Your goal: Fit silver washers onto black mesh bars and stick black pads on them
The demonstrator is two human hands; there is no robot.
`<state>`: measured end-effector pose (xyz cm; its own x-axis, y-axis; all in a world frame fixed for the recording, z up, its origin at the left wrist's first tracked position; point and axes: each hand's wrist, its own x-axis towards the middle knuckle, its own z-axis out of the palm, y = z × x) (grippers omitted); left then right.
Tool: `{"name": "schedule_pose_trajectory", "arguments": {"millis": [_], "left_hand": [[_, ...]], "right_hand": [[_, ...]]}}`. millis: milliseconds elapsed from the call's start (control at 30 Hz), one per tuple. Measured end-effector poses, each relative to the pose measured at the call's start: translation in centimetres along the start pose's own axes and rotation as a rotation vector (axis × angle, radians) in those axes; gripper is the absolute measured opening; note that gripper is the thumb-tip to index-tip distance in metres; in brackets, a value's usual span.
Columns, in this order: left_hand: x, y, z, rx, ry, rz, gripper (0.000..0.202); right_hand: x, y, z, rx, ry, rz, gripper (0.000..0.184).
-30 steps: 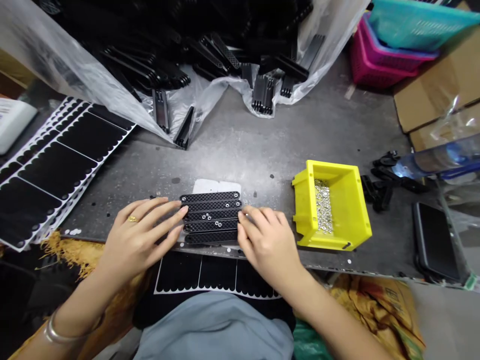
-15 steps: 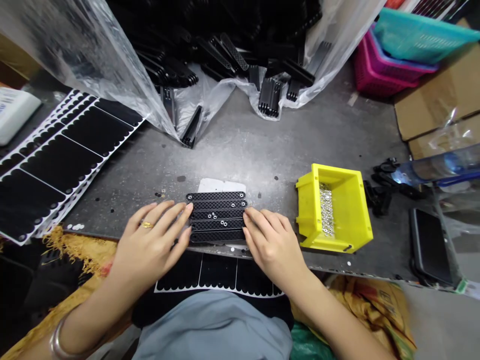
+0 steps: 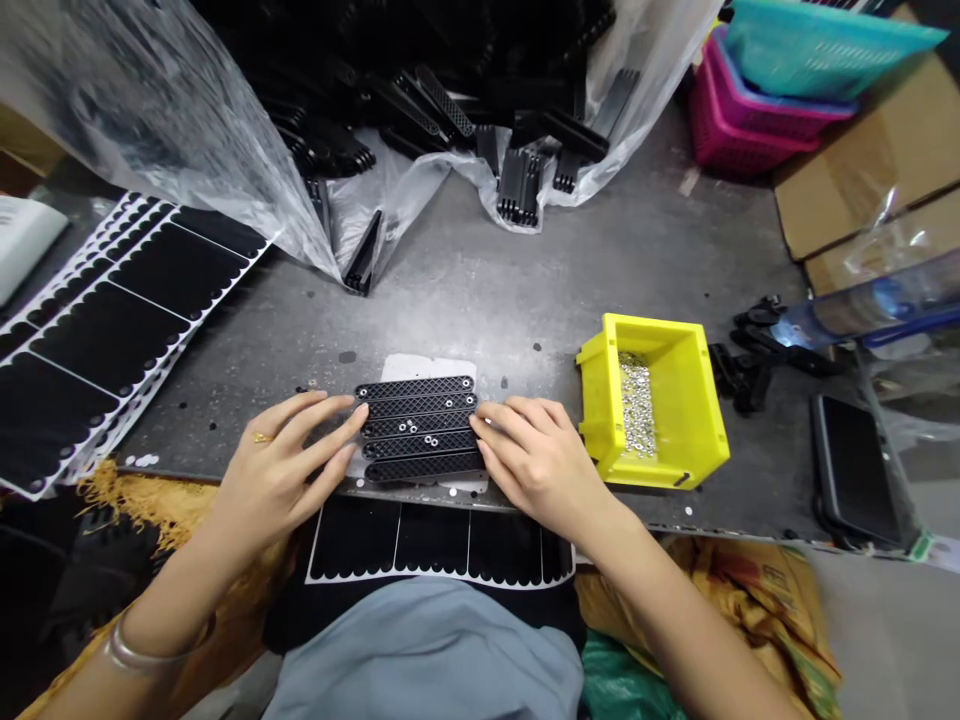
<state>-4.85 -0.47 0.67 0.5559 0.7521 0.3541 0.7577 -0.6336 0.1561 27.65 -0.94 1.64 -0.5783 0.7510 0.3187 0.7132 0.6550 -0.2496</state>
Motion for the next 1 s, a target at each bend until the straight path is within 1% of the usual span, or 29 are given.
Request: {"name": "schedule_pose_trajectory", "arguments": {"millis": [33,100,200,300,367,467,533,600,633,700,767,800,867,933,1000], "left_hand": [[0.1,0.0,0.2,-0.003,0.017,-0.007,0.035],[0.4,0.2,0.7,-0.037,0.054,-0.066,0.031],[0.8,0.7,1.5,-0.124,0.138,-0.166,0.021],[1.0,1.1,2.1,-0.203,0.215,-0.241,0.014],[1.3,1.3,2.4,-0.3,0.245,-0.336,0.012],[1.8,1.6,2.6,-0.514,0.26,-0.532,0.01],[2.1,1.7,2.7,-0.67,0.231,-0.653,0.009],[2.3,1.7,3.0,-0.866,0.192,-0.767,0.008],[2.4,1.6,3.1,-0.981,0.183,-0.826,0.011],[2.5,1.5,3.3,-1.196,0.19,-0.942,0.026],[2.8,1.3,3.3,-1.341,0.178,-1.022,0.045],[2.9,1.2,3.3,-1.382,0.157,-1.041,0.053],[3.2,0.9,3.1,-1.43,0.1,-1.037,0.063],[3.5,0.5,2.8,-1.463,0.045,-1.009,0.064],[3.7,0.2,2.6,-1.504,-0.017,-0.988,0.061]], "right_hand": [[0.0,-0.1,0.1,0.017,0.003,0.015,0.033],[-0.2,-0.7,0.4,0.053,0.022,0.067,0.031],[-0.6,-1.7,0.9,0.079,0.071,0.186,0.029],[-0.6,-2.3,1.0,0.117,0.093,0.297,0.027],[-0.2,-2.3,1.0,0.146,0.124,0.321,0.024],[1.2,-2.6,1.0,0.164,0.209,0.324,0.017],[2.5,-3.0,1.2,0.186,0.23,0.3,0.014],[3.7,-3.7,1.5,0.198,0.192,0.252,0.013],[4.2,-4.0,1.7,0.191,0.154,0.225,0.014],[5.1,-4.4,2.2,0.152,0.066,0.179,0.014],[5.8,-4.7,2.6,0.102,0.012,0.146,0.012],[6.1,-4.7,2.8,0.078,0.005,0.131,0.012],[6.7,-4.8,3.2,0.026,0.03,0.088,0.013],[7.2,-5.1,3.6,-0.038,0.07,-0.004,0.014],[7.3,-5.5,4.0,-0.118,0.104,-0.135,0.013]]}}
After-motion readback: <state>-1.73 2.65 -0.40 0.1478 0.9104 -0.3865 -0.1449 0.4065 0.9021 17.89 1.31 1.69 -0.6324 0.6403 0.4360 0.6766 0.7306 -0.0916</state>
